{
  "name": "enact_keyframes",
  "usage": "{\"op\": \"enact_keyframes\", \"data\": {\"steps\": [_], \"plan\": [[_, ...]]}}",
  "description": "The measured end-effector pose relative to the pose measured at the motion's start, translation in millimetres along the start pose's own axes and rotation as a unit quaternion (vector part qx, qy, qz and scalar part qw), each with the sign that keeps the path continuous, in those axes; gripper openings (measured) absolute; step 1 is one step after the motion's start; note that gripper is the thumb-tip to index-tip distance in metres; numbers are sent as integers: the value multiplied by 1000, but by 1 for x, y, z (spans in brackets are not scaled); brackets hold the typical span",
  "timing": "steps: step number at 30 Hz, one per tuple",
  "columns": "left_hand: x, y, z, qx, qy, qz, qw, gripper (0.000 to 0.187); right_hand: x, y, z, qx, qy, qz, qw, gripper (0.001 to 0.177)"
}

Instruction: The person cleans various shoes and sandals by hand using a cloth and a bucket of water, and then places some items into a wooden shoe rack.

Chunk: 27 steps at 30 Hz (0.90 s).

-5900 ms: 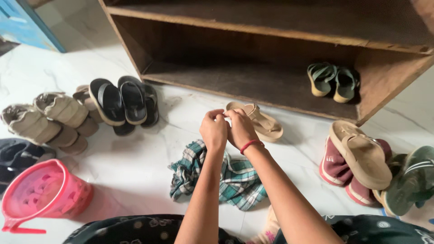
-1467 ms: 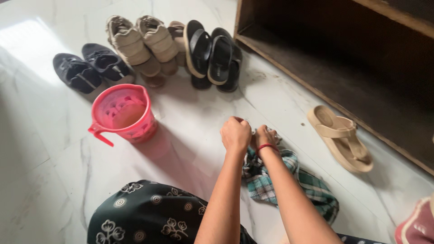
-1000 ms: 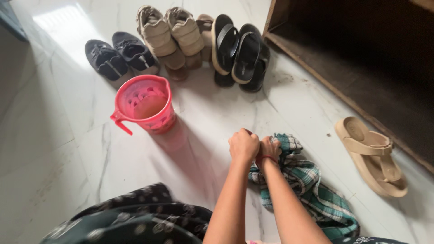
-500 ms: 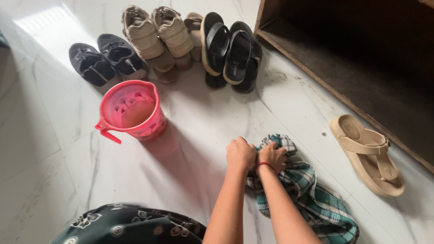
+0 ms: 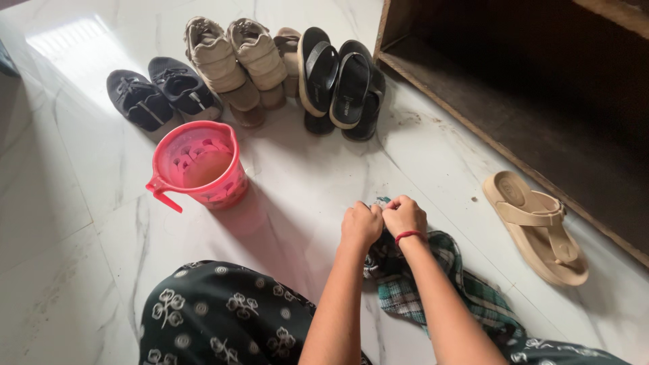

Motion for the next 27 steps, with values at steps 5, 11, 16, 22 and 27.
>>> {"op": "enact_keyframes", "data": {"steps": [5, 11, 16, 22, 27], "plan": [[-7, 13, 1, 7, 9, 17, 1000, 50, -4, -1, 18, 31, -25, 70, 997, 19], [-21, 32, 7, -1, 7, 4, 1000, 40, -19, 2, 20, -30, -46, 126, 990, 30], [-37, 31, 41, -63, 23, -25, 997, 37, 3, 14, 19, -83, -99, 189, 973, 40], [-37, 25, 85, -119, 65, -28, 990, 34, 25, 36, 3, -73, -97, 204, 971, 41], [-24, 33, 96, -174, 7, -40, 984, 33, 15, 51, -17, 5, -33, 148, 988, 36]]}}
Point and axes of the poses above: each hand's wrist, its own y-axis away from the middle knuckle, its own z-axis out of the back of the hand, x = y × z, the point moved 8 cm from there along -y, towards the middle knuckle, and after that the axes turned 14 degrees about -x, right-handed, at the moved point
